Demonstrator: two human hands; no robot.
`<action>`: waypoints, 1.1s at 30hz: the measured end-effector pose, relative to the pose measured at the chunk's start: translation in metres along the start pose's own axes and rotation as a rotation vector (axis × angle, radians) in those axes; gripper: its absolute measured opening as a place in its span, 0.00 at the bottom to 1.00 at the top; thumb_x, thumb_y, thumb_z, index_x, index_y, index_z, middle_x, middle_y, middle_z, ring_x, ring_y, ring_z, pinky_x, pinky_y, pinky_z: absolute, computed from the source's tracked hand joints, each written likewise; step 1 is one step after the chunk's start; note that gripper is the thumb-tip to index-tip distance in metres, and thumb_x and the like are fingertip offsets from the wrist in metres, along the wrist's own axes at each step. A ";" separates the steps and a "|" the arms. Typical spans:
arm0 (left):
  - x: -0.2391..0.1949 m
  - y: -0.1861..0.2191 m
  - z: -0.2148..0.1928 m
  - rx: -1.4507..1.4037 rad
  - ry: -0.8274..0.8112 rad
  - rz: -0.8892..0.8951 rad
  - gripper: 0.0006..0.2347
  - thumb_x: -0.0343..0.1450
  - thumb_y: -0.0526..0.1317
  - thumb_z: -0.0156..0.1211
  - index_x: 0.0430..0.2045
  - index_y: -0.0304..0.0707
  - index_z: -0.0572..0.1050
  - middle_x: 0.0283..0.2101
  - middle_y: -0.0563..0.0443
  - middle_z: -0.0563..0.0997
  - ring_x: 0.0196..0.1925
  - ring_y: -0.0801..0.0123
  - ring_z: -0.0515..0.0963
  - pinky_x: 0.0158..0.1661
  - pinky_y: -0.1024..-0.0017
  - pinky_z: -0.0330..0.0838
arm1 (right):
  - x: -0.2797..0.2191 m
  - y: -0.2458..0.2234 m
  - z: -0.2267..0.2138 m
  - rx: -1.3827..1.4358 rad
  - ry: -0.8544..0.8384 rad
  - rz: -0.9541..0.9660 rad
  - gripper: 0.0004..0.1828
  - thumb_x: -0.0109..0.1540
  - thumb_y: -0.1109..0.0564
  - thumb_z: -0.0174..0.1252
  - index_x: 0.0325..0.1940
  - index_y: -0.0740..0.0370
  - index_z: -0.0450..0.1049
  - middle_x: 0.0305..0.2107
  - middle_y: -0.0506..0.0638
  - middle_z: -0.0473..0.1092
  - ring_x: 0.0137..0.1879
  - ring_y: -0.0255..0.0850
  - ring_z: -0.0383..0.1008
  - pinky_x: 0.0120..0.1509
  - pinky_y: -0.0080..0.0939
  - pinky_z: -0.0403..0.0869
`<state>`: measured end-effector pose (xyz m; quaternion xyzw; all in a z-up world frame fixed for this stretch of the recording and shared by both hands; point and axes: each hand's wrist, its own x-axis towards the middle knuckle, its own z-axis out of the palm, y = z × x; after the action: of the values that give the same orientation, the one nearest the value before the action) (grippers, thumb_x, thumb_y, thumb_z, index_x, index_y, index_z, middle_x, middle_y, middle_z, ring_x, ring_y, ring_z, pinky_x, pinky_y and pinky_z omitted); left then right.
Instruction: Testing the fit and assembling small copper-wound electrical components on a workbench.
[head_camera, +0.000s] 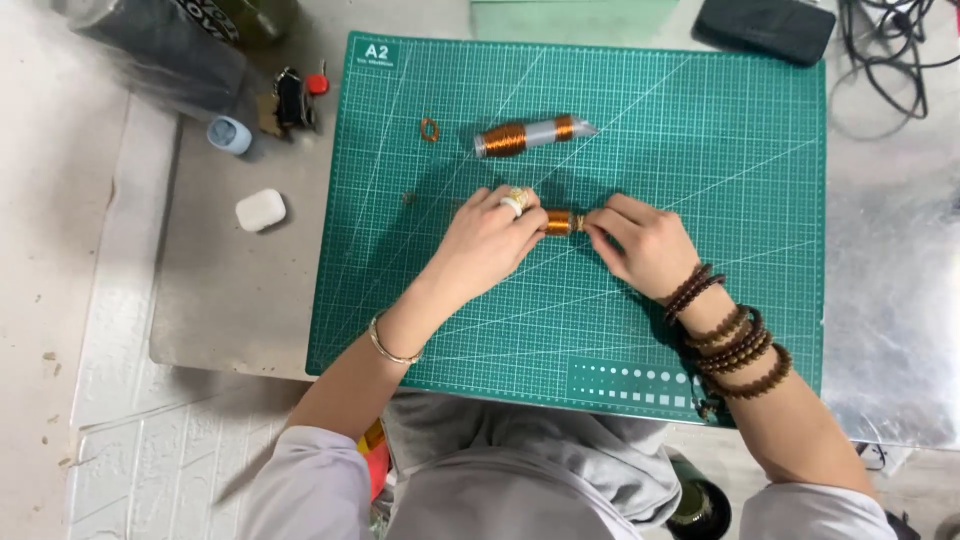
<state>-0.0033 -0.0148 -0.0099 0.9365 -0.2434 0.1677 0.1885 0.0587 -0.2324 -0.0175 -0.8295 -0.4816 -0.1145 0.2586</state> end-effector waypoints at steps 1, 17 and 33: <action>0.000 0.001 0.001 0.004 0.005 0.004 0.03 0.65 0.35 0.60 0.27 0.38 0.77 0.33 0.48 0.75 0.38 0.58 0.76 0.35 0.65 0.70 | 0.001 -0.001 -0.001 -0.004 0.005 -0.004 0.05 0.60 0.62 0.54 0.32 0.64 0.74 0.22 0.49 0.67 0.28 0.41 0.71 0.29 0.36 0.72; 0.009 -0.001 0.011 0.094 -0.226 0.017 0.01 0.64 0.32 0.51 0.23 0.34 0.69 0.32 0.40 0.71 0.39 0.49 0.75 0.31 0.62 0.70 | 0.007 -0.011 -0.006 0.019 0.012 0.002 0.08 0.59 0.55 0.56 0.38 0.61 0.73 0.20 0.46 0.62 0.28 0.40 0.69 0.30 0.35 0.72; 0.021 0.028 -0.019 0.203 -0.198 0.090 0.05 0.67 0.28 0.47 0.27 0.27 0.73 0.34 0.36 0.75 0.41 0.49 0.77 0.36 0.63 0.75 | 0.002 0.002 0.022 0.043 -0.038 0.031 0.14 0.55 0.53 0.62 0.41 0.60 0.71 0.30 0.48 0.69 0.39 0.44 0.72 0.38 0.39 0.74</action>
<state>-0.0048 -0.0371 0.0232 0.9509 -0.2842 0.1065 0.0601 0.0598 -0.2197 -0.0362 -0.8332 -0.4759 -0.0844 0.2688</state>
